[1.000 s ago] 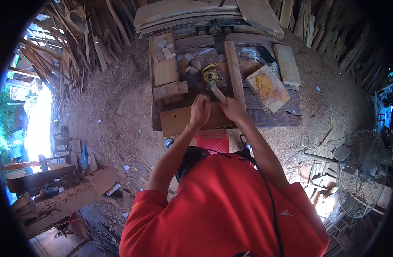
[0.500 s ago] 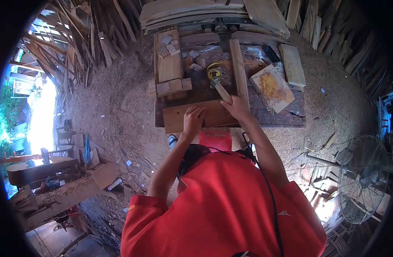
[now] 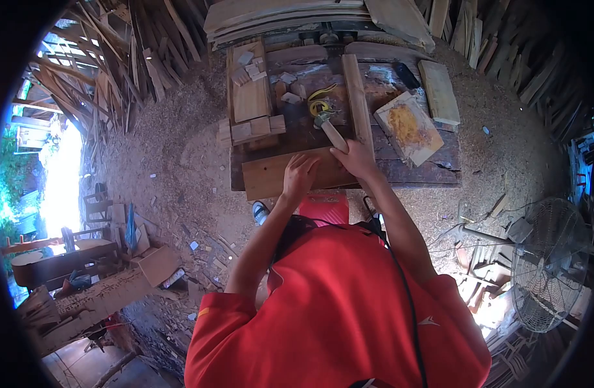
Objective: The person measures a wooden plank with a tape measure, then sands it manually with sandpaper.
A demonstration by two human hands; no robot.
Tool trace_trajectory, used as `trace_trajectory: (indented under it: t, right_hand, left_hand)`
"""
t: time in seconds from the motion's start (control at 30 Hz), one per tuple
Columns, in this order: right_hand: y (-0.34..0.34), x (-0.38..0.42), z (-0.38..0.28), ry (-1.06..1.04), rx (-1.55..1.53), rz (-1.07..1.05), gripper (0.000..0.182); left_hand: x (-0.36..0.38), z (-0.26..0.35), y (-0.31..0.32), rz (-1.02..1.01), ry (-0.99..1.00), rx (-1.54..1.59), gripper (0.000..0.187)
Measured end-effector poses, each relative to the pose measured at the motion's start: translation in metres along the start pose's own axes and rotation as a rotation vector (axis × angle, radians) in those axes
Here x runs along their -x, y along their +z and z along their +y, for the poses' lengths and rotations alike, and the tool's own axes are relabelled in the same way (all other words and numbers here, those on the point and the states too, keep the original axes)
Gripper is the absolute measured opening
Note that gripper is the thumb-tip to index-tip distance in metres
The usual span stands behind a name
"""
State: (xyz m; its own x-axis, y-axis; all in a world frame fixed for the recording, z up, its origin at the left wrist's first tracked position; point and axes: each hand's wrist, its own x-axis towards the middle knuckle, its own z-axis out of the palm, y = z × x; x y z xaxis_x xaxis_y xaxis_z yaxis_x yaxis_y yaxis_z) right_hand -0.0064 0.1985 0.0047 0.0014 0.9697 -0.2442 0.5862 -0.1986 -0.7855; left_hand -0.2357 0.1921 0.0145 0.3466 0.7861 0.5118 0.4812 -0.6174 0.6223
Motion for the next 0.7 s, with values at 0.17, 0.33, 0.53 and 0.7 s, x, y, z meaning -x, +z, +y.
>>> trace_trajectory:
  t: [0.17, 0.33, 0.53, 0.7]
  right_hand:
    - [0.0, 0.0, -0.001, 0.004, 0.021, 0.007, 0.039]
    - [-0.002, 0.003, -0.006, 0.027, -0.002, 0.009, 0.039]
    - [0.001, 0.002, -0.005, 0.026, 0.017, 0.027, 0.042]
    - [-0.001, 0.004, -0.009, 0.041, -0.002, 0.032, 0.05]
  left_hand:
    - [-0.003, -0.001, -0.003, -0.064, 0.029, -0.042, 0.018]
    - [-0.008, -0.001, -0.004, -0.102, 0.026, -0.054, 0.017]
    - [-0.012, 0.001, -0.002, -0.13, 0.095, -0.102, 0.02]
    - [-0.018, 0.008, 0.003, -0.154, 0.107, -0.096, 0.016]
